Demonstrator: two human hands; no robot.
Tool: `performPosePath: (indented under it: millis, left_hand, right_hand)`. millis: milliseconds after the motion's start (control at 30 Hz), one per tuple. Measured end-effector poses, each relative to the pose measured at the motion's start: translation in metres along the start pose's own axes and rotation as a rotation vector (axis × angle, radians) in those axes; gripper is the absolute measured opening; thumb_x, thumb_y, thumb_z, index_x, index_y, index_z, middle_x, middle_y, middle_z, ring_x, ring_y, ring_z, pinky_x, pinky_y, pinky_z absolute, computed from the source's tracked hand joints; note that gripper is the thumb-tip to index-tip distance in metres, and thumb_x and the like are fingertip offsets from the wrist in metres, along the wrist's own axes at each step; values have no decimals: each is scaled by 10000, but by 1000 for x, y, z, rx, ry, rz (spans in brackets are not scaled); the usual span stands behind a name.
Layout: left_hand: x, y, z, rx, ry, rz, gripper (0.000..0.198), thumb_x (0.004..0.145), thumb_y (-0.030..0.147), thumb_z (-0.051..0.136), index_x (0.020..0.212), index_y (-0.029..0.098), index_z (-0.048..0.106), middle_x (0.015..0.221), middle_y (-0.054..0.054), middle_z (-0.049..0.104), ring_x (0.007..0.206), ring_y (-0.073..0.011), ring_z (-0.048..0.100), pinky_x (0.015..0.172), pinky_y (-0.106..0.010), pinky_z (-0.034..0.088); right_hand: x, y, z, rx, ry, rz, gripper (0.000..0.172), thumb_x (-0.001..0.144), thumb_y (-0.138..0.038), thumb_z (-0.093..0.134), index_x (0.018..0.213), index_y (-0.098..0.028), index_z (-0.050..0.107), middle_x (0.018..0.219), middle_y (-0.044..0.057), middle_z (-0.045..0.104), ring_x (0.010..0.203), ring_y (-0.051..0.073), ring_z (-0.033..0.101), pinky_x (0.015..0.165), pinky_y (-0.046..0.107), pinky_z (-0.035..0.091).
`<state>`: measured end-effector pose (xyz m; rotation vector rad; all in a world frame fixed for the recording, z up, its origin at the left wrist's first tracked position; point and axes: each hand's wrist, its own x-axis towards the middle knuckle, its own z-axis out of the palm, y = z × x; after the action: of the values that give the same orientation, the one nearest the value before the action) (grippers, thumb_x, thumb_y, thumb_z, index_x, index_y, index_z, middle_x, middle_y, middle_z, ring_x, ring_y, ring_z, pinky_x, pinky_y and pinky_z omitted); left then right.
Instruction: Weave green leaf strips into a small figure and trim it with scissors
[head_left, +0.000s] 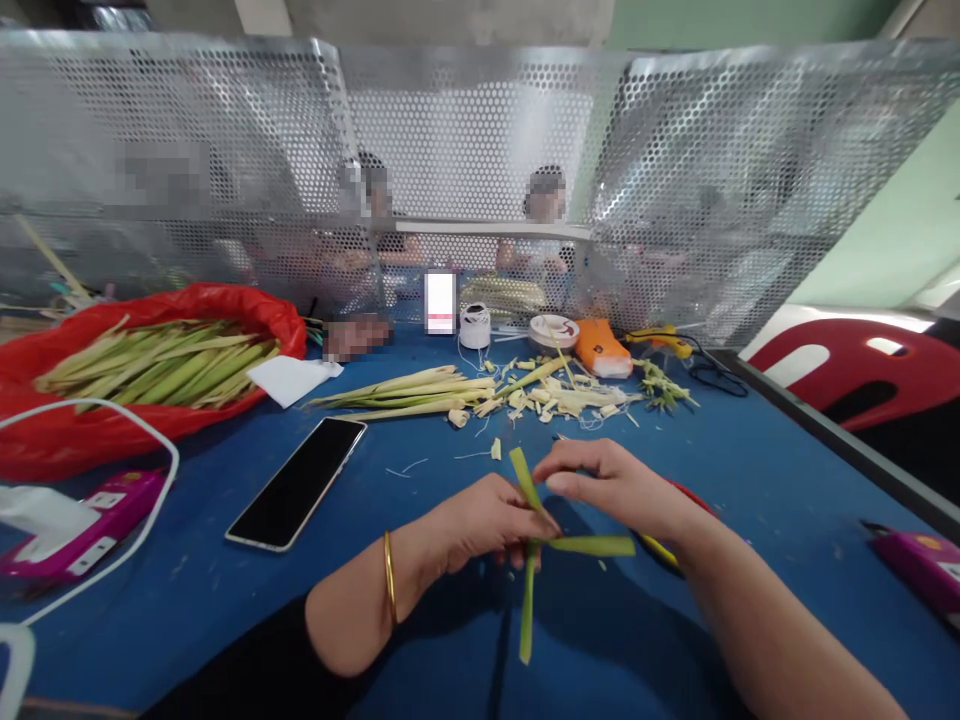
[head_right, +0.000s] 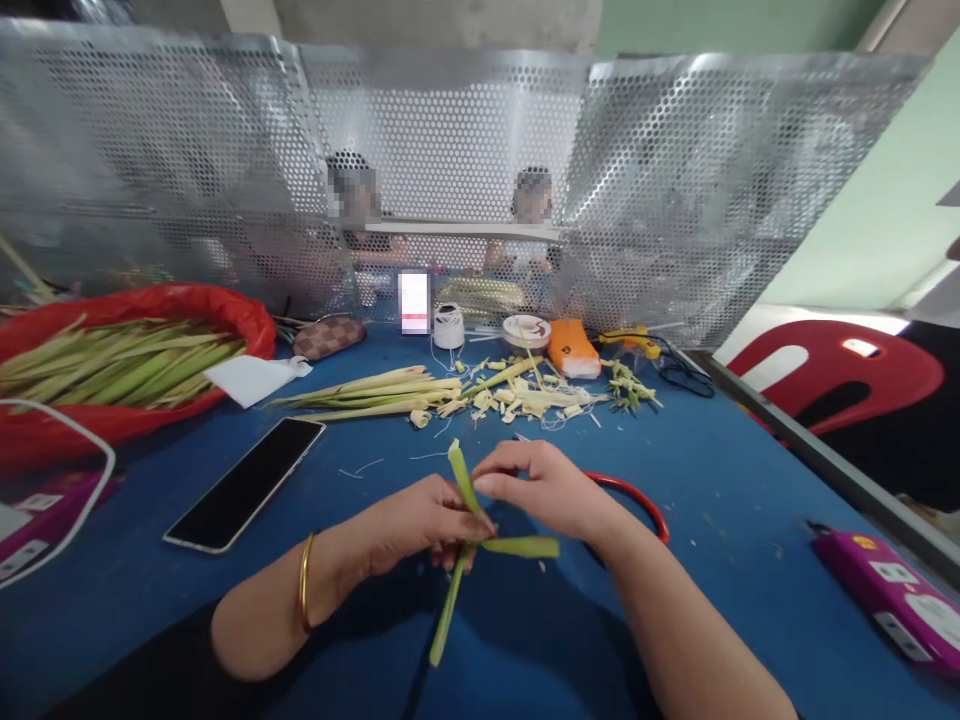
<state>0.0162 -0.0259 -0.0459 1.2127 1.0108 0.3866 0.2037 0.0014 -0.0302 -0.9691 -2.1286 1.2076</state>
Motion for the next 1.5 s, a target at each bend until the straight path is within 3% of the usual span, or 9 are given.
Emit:
performPosePath:
  millis: [200, 333, 467, 600, 800, 967, 1067, 1300, 1500]
  left_hand:
    - [1, -1, 2, -43, -45, 20, 250, 691, 357, 689, 803, 135, 676, 536, 7, 583, 436, -82, 483, 444, -200, 367]
    - [0, 1, 2, -61, -73, 9, 280, 681, 389, 706, 754, 120, 681, 520, 6, 552, 441, -82, 463, 435, -207, 328]
    - [-1, 2, -1, -75, -86, -2, 229, 669, 338, 704, 729, 118, 706, 489, 15, 526, 453, -83, 441, 456, -219, 295]
    - [-3, 7, -4, -123, -94, 30, 184, 678, 298, 679, 735, 125, 706, 487, 23, 518, 465, -84, 430, 457, -223, 266]
    - [-6, 15, -2, -91, 2, -32, 212, 669, 284, 647, 522, 149, 576, 417, 33, 492, 371, -60, 352, 415, -223, 225]
    - [0, 6, -6, -74, -45, -6, 207, 657, 322, 665, 701, 123, 700, 471, 24, 534, 399, -74, 413, 429, -219, 265]
    - [3, -1, -8, -54, -79, 9, 277, 676, 330, 652, 831, 119, 743, 498, 19, 547, 416, -80, 438, 438, -217, 295]
    - [0, 0, -1, -103, -73, -25, 225, 674, 294, 656, 771, 107, 736, 488, 8, 542, 434, -79, 454, 439, -196, 318]
    - [4, 4, -5, -351, 117, -8, 334, 735, 452, 693, 783, 125, 642, 657, -42, 664, 451, -70, 488, 447, -195, 405]
  right_hand:
    - [4, 9, 20, 610, -88, 225, 204, 733, -334, 721, 812, -160, 650, 612, -40, 557, 491, 67, 424, 489, 205, 352]
    - [6, 7, 31, 771, -141, 273, 201, 711, -299, 730, 797, -165, 607, 587, -55, 517, 444, 55, 399, 437, 187, 329]
    - [6, 6, 28, 794, -90, 273, 159, 702, -231, 717, 827, -163, 648, 516, -87, 455, 385, 29, 290, 386, 167, 272]
    - [6, 11, 21, 730, -107, 221, 206, 726, -329, 718, 800, -141, 682, 549, -41, 535, 463, 63, 429, 469, 197, 371]
    - [12, 14, 32, 443, 215, 183, 251, 660, -362, 748, 593, -146, 639, 503, -29, 546, 478, 91, 466, 486, 230, 373]
    - [13, 9, 43, 430, 364, 154, 226, 671, -325, 705, 544, -164, 610, 501, -35, 530, 491, 97, 449, 487, 239, 364]
    - [12, 7, 45, 419, 387, 154, 225, 664, -323, 707, 531, -171, 607, 500, -35, 525, 499, 102, 446, 494, 244, 365]
    - [15, 8, 49, 415, 360, 174, 315, 683, -433, 714, 539, -172, 615, 513, -23, 535, 511, 106, 435, 509, 254, 357]
    - [12, 13, 15, 552, 372, 315, 479, 723, -631, 622, 775, -156, 658, 637, 13, 623, 570, 134, 574, 555, 261, 448]
